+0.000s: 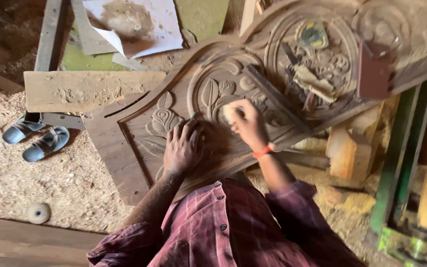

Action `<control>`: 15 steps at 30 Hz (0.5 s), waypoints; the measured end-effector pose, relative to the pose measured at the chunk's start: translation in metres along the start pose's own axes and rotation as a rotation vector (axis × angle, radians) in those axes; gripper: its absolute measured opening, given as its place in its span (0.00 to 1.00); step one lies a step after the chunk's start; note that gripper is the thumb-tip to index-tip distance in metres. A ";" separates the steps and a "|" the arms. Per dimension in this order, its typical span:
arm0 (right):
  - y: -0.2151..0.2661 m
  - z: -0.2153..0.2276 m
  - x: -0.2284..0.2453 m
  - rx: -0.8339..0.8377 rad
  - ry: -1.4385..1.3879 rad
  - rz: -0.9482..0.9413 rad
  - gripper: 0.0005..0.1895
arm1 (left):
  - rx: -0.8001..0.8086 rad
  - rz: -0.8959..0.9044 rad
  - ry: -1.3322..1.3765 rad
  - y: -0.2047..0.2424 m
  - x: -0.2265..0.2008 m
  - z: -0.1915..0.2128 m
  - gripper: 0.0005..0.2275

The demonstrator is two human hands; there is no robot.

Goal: The person carves a floral design into a wooden panel using a chisel and mallet. They repeatedly strike the chisel to shape the wood and occasionally brush away sawdust with their hand.

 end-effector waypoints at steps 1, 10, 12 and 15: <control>0.002 0.021 0.004 -0.072 0.000 0.015 0.07 | -0.013 -0.005 0.000 0.001 0.000 0.001 0.16; -0.045 0.171 -0.037 -0.221 0.145 0.025 0.09 | -0.060 -0.080 -0.078 0.014 0.008 -0.024 0.16; -0.068 0.188 -0.050 -0.246 0.262 0.025 0.10 | -0.109 -0.097 -0.186 0.016 0.009 -0.028 0.16; -0.086 0.192 -0.053 -0.199 0.508 0.242 0.11 | -0.154 0.012 -0.364 0.023 0.004 -0.032 0.15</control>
Point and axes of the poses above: each hand's wrist, its own y-axis away from the middle knuckle, its own z-axis out of the back of the hand, x = y × z, the point moved 5 cm from there along -y, towards the middle knuckle, and after that the axes turned 1 degree about -z, right-handed, at the moved point
